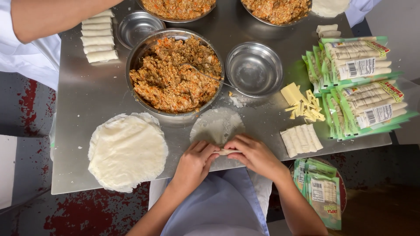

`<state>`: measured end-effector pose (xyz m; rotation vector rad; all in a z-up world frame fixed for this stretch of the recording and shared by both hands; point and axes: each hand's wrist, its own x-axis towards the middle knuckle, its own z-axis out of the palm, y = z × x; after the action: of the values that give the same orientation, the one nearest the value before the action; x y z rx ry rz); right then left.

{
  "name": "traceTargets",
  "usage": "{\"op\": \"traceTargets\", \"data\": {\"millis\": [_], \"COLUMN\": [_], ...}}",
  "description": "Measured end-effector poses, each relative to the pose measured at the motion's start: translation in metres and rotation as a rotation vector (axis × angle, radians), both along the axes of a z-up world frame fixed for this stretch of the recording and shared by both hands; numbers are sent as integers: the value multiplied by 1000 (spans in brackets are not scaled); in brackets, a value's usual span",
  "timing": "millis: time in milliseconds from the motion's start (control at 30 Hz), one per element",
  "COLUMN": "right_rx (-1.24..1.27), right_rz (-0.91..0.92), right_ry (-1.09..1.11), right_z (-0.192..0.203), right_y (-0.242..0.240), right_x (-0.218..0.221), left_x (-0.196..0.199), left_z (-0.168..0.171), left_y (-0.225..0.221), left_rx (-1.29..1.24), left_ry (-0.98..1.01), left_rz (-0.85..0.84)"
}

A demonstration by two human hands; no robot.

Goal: Manually assembling spring rolls by placing filling on wrappers and rolling them on a production line.

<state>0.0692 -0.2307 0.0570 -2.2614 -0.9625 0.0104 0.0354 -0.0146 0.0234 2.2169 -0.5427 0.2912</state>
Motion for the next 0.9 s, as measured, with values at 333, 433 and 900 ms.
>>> {"op": "traceTargets", "data": {"millis": [333,433,900], "right_rx": [31,-16,-187], "right_rz": [-206,-300,-334], "right_ry": [-302,-451,-537], "right_z": [-30,-50,-42], "right_y": [-10,-10,-57], "right_x": [-4,-26,-12], "left_x": [0,-15,-11], "left_z": [-21,-17,-10], "left_y": [-11,-4,42], "left_rx": [211,245,317], "left_ry": [-283,-202,-212], "left_rz": [68,6,159]}}
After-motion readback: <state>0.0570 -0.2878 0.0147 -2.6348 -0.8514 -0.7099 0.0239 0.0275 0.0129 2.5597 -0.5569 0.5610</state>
